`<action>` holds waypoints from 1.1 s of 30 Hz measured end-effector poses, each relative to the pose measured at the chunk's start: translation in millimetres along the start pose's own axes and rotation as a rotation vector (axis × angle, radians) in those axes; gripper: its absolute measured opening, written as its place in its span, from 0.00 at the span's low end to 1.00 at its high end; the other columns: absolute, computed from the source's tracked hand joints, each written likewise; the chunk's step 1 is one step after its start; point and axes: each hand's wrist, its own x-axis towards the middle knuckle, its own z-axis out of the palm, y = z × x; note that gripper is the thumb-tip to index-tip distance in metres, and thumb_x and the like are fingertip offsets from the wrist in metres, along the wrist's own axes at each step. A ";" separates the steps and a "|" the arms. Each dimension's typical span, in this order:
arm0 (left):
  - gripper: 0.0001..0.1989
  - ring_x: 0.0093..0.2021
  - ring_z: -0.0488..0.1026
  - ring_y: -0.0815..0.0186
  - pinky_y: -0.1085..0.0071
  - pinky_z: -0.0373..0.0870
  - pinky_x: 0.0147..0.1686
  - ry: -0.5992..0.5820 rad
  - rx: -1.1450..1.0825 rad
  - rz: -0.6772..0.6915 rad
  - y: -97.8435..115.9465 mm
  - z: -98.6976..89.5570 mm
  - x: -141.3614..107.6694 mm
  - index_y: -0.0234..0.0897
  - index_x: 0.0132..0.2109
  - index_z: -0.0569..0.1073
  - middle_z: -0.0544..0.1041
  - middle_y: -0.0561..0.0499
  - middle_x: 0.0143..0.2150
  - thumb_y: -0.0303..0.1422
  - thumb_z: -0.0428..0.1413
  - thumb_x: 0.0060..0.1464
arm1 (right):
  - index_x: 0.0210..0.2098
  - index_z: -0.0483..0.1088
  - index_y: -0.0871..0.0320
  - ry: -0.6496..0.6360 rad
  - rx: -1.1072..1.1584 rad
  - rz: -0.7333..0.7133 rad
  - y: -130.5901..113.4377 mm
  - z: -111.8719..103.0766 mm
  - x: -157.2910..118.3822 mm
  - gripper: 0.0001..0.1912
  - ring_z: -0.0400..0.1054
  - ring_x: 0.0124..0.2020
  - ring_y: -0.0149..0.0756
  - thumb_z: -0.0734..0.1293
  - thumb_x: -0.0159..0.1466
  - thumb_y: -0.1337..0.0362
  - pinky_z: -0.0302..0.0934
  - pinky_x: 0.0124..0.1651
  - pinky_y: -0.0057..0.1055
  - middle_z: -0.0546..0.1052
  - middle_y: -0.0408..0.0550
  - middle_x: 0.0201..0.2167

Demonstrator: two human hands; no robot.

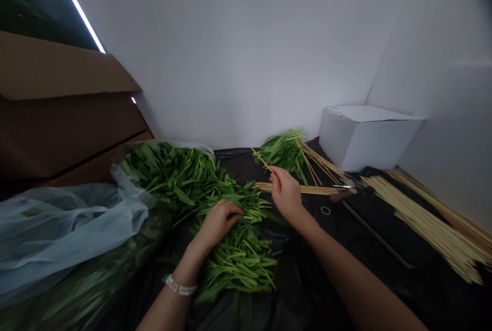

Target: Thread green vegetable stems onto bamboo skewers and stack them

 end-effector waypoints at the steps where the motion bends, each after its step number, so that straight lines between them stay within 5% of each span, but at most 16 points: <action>1: 0.04 0.39 0.71 0.57 0.64 0.63 0.43 -0.022 0.052 0.016 -1.5 0.0 -0.2 0.44 0.34 0.82 0.80 0.47 0.34 0.31 0.63 0.48 | 0.49 0.70 0.57 -0.018 -0.003 -0.008 -0.2 1.2 -1.0 0.17 0.72 0.41 0.39 0.54 0.68 0.65 0.64 0.47 0.34 0.77 0.53 0.42; 7: 0.03 0.40 0.70 0.56 0.63 0.63 0.44 -0.031 0.096 -0.001 1.5 -2.4 1.7 0.43 0.32 0.82 0.79 0.46 0.33 0.32 0.64 0.48 | 0.50 0.70 0.59 -0.059 -0.021 -0.033 -3.1 2.5 -3.1 0.17 0.72 0.43 0.38 0.53 0.69 0.65 0.63 0.49 0.33 0.78 0.53 0.42; 14: 0.15 0.39 0.76 0.61 0.68 0.68 0.45 0.528 -0.579 -0.296 4.8 -20.5 6.2 0.37 0.35 0.81 0.81 0.46 0.35 0.40 0.69 0.39 | 0.47 0.69 0.57 0.011 0.087 -0.047 -11.9 -0.6 -3.3 0.14 0.73 0.37 0.36 0.57 0.69 0.60 0.64 0.45 0.31 0.78 0.50 0.38; 17: 0.22 0.35 0.76 0.65 0.70 0.69 0.41 0.654 -0.855 -0.404 -0.4 -27.9 7.2 0.36 0.37 0.80 0.82 0.48 0.33 0.41 0.71 0.32 | 0.45 0.69 0.56 0.019 0.095 -0.053 -16.8 -2.9 -4.2 0.13 0.73 0.36 0.35 0.56 0.70 0.59 0.64 0.43 0.29 0.78 0.48 0.36; 21: 0.24 0.31 0.76 0.70 0.75 0.69 0.36 0.691 -1.054 -0.473 -4.0 -30.8 8.3 0.34 0.35 0.80 0.81 0.51 0.30 0.37 0.74 0.26 | 0.45 0.70 0.57 -0.072 0.101 -0.138 -19.9 -3.3 -7.0 0.14 0.73 0.39 0.35 0.55 0.70 0.62 0.64 0.44 0.29 0.78 0.50 0.38; 28: 0.22 0.30 0.74 0.73 0.79 0.67 0.30 0.798 -1.058 -0.484 -3.0 -36.4 7.3 0.35 0.33 0.80 0.81 0.53 0.30 0.34 0.74 0.25 | 0.44 0.74 0.57 -0.380 0.088 -0.215 -20.8 0.5 -10.7 0.13 0.74 0.41 0.35 0.59 0.68 0.65 0.63 0.45 0.29 0.80 0.49 0.40; 33: 0.24 0.27 0.72 0.73 0.78 0.67 0.28 0.685 -1.087 -0.558 -1.2 -33.3 7.0 0.35 0.36 0.81 0.81 0.53 0.29 0.33 0.74 0.26 | 0.46 0.75 0.56 -0.519 -0.082 -0.243 -21.7 4.3 -15.1 0.13 0.73 0.42 0.35 0.59 0.69 0.66 0.61 0.46 0.29 0.80 0.49 0.40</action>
